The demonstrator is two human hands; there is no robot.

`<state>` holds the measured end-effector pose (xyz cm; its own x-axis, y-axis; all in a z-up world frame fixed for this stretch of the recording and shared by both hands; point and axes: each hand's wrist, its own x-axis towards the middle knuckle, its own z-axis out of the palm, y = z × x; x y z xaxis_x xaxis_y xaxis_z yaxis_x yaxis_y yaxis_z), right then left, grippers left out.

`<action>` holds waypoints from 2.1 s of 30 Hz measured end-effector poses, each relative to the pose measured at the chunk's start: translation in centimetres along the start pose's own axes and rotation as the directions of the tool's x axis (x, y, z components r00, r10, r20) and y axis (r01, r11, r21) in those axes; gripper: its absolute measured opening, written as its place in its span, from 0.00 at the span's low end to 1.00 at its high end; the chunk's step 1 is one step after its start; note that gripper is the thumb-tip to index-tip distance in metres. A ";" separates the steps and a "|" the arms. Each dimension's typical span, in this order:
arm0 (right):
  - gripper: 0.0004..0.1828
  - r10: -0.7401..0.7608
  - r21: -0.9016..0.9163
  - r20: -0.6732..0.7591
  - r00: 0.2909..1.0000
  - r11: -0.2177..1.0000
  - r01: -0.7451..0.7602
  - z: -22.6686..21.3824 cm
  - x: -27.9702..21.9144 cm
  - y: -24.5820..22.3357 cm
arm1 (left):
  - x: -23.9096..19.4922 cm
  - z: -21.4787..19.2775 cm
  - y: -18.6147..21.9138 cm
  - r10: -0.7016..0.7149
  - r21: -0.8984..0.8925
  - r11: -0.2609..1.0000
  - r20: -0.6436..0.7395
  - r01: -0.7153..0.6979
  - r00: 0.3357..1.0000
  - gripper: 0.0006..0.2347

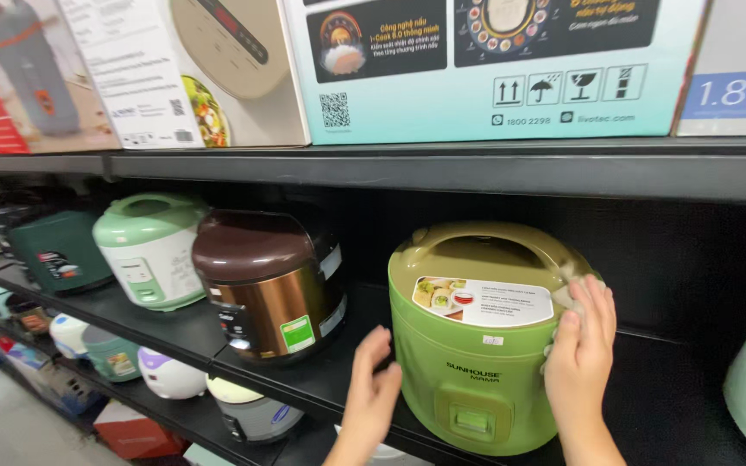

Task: The person cleans display items by wiping rice cookers and the shelf surface one by one with a cloth.

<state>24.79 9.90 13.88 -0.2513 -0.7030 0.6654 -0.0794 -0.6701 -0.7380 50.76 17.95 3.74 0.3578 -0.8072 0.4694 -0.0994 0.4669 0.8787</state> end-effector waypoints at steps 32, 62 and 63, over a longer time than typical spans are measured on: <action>0.28 -0.445 -0.785 0.355 0.822 0.336 0.521 8.3 -6.0 -4.6 | 11.5 0.6 4.9 0.528 0.280 0.704 0.409 -0.653 0.744 0.24; 0.30 -0.302 -0.294 -0.104 0.948 0.919 0.261 4.4 -7.2 3.2 | 11.1 1.2 4.3 0.562 0.146 0.757 0.353 -0.637 0.748 0.28; 0.30 -0.205 -0.136 -0.139 0.969 0.973 0.187 3.9 -7.8 4.1 | 11.0 1.3 4.3 0.561 0.146 0.758 0.352 -0.636 0.749 0.28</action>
<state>30.21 11.75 6.11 -0.3611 -0.5105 0.7804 -0.2552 -0.7508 -0.6093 53.08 10.63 12.75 -0.1142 -0.4700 0.8752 -0.4382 0.8145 0.3802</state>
